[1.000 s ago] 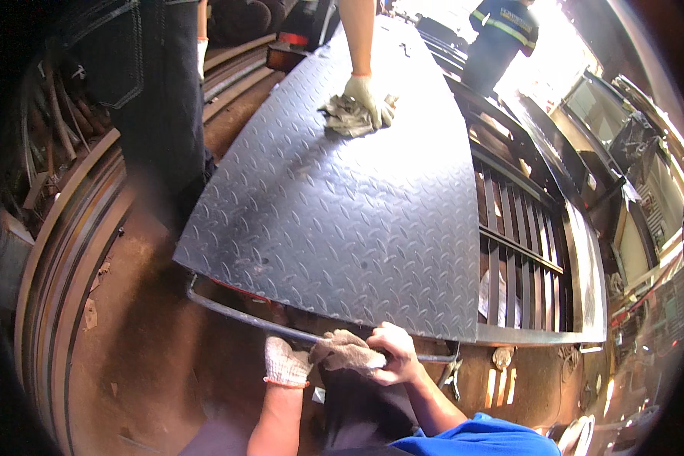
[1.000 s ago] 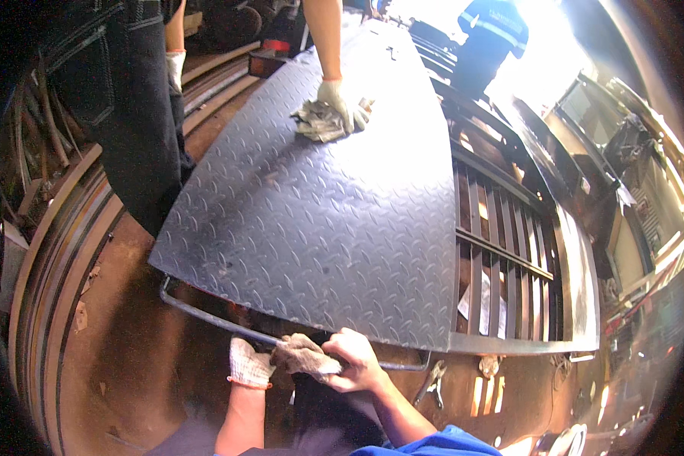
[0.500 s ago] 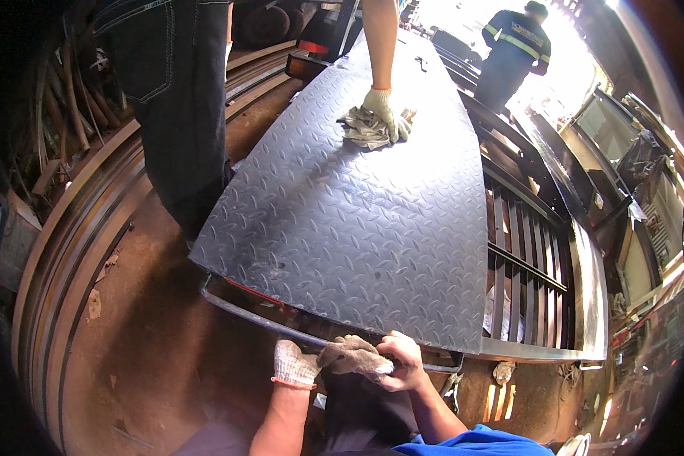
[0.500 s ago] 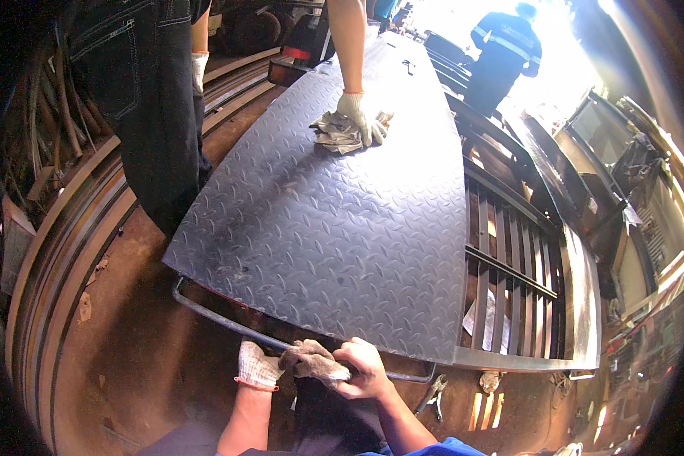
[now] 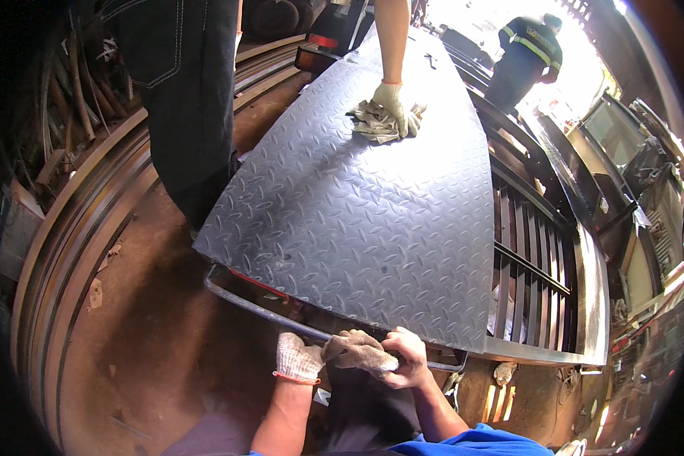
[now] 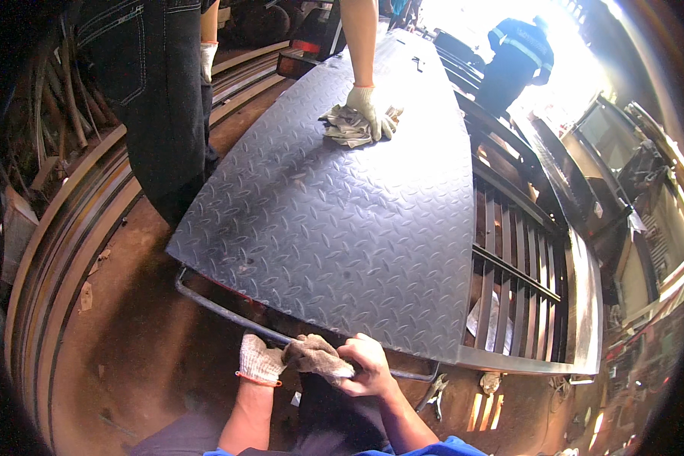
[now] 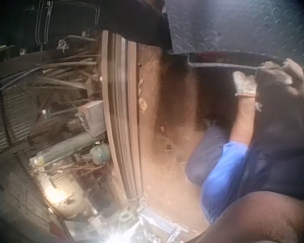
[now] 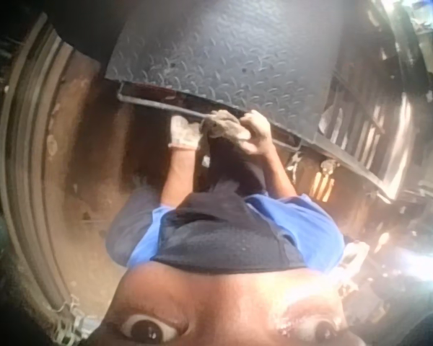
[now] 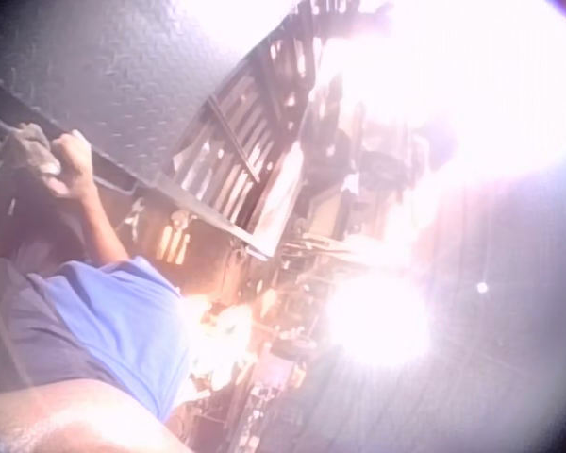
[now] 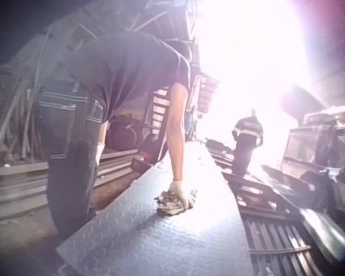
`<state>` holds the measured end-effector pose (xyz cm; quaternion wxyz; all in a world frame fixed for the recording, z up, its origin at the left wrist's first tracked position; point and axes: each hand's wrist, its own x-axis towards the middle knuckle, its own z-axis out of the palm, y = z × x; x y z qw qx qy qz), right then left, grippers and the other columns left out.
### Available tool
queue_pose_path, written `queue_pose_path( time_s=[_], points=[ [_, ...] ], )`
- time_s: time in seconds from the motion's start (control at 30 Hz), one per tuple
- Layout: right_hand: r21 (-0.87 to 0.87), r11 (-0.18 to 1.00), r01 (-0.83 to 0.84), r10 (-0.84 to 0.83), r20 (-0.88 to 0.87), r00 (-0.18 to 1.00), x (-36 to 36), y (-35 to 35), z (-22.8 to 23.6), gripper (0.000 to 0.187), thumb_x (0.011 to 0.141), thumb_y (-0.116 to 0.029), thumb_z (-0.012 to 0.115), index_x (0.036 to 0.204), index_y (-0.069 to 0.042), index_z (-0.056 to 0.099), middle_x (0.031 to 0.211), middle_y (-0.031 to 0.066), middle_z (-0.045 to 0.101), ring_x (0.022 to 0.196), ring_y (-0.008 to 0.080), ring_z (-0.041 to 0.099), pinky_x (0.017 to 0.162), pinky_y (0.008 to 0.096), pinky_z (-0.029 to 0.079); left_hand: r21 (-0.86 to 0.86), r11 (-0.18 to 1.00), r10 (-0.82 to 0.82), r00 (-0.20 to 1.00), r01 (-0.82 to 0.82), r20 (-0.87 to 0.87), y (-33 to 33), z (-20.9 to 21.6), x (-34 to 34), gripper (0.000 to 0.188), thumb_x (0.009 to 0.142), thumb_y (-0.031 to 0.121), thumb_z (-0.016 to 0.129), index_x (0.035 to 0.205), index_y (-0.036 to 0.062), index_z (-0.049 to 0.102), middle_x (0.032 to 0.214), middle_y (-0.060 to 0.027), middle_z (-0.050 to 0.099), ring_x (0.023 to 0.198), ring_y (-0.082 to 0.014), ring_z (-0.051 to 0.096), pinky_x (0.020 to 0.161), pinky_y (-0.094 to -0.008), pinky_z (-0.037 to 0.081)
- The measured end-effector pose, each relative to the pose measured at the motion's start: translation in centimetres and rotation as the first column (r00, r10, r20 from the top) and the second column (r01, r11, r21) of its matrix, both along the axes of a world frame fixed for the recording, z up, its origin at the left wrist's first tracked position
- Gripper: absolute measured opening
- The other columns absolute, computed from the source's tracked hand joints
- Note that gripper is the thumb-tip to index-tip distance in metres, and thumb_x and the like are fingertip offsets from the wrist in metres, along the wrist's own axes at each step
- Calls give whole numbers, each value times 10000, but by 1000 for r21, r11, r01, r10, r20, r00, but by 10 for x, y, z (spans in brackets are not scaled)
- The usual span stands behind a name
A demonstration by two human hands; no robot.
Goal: The person sits on the floor and wipes the underside and edges of a large diamond-plate metal structure with a cloth. They focus on cleaning the seams and corners along the bottom edge while another person works on the top surface.
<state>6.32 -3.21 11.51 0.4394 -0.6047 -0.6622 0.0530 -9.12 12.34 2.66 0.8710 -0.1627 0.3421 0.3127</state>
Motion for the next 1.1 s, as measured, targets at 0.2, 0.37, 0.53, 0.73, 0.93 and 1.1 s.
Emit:
queue_pose_path(
  time_s=[0.2, 0.37, 0.53, 0.73, 0.93, 1.1],
  points=[
    [15, 1000, -10, 10, 4, 1000, 2, 1, 0, 374, 614, -257, 795, 873, -30, 651, 726, 95, 578, 589, 264, 504, 575, 372, 384, 23, 998, -62, 993, 60, 98, 4, -6, -4, 318, 968, 406, 604, 1086, 131, 713, 1111, -90, 726, 1018, -321, 685, 897, -600, 549],
    [17, 1000, -11, 11, -7, 1000, 0, 1, 1, 376, 605, -258, 791, 866, -28, 648, 728, 98, 582, 589, 263, 505, 568, 372, 384, 7, 1000, 25, 996, -25, 81, 4, -4, 5, 241, 978, 338, 600, 1010, 135, 727, 1014, -86, 744, 946, -306, 704, 897, -564, 564],
    [14, 1000, -22, 23, -24, 999, -1, 1, 2, 389, 600, -243, 782, 889, -22, 646, 733, 97, 568, 600, 280, 498, 583, 388, 374, -23, 999, 32, 998, -31, 63, 4, -2, 6, 197, 980, 299, 606, 1003, 139, 719, 1002, -84, 735, 937, -295, 698, 921, -539, 559],
    [11, 1000, -10, 10, -11, 1000, 0, 1, 0, 379, 604, -248, 775, 887, -31, 648, 712, 90, 555, 582, 273, 489, 577, 385, 369, 37, 999, 29, 999, -29, -15, 2, 18, 3, 181, 986, 284, 607, 965, 146, 722, 984, -67, 728, 943, -275, 685, 888, -518, 565],
    [45, 999, -10, 9, 18, 1000, -1, 3, 3, 389, 597, -260, 777, 888, -32, 653, 721, 88, 556, 588, 272, 493, 580, 381, 373, 79, 997, 4, 1000, -5, 20, 2, 23, 1, 195, 983, 307, 622, 950, 143, 722, 983, -75, 728, 938, -258, 685, 898, -481, 566],
    [31, 1000, -1, 1, 11, 1000, 1, 1, -1, 405, 594, -270, 777, 892, -26, 650, 740, 101, 564, 596, 280, 498, 584, 387, 379, 67, 995, 64, 985, -76, 161, -2, 8, 5, 212, 994, 306, 601, 955, 137, 724, 989, -81, 734, 930, -268, 692, 892, -482, 568]
  ],
)
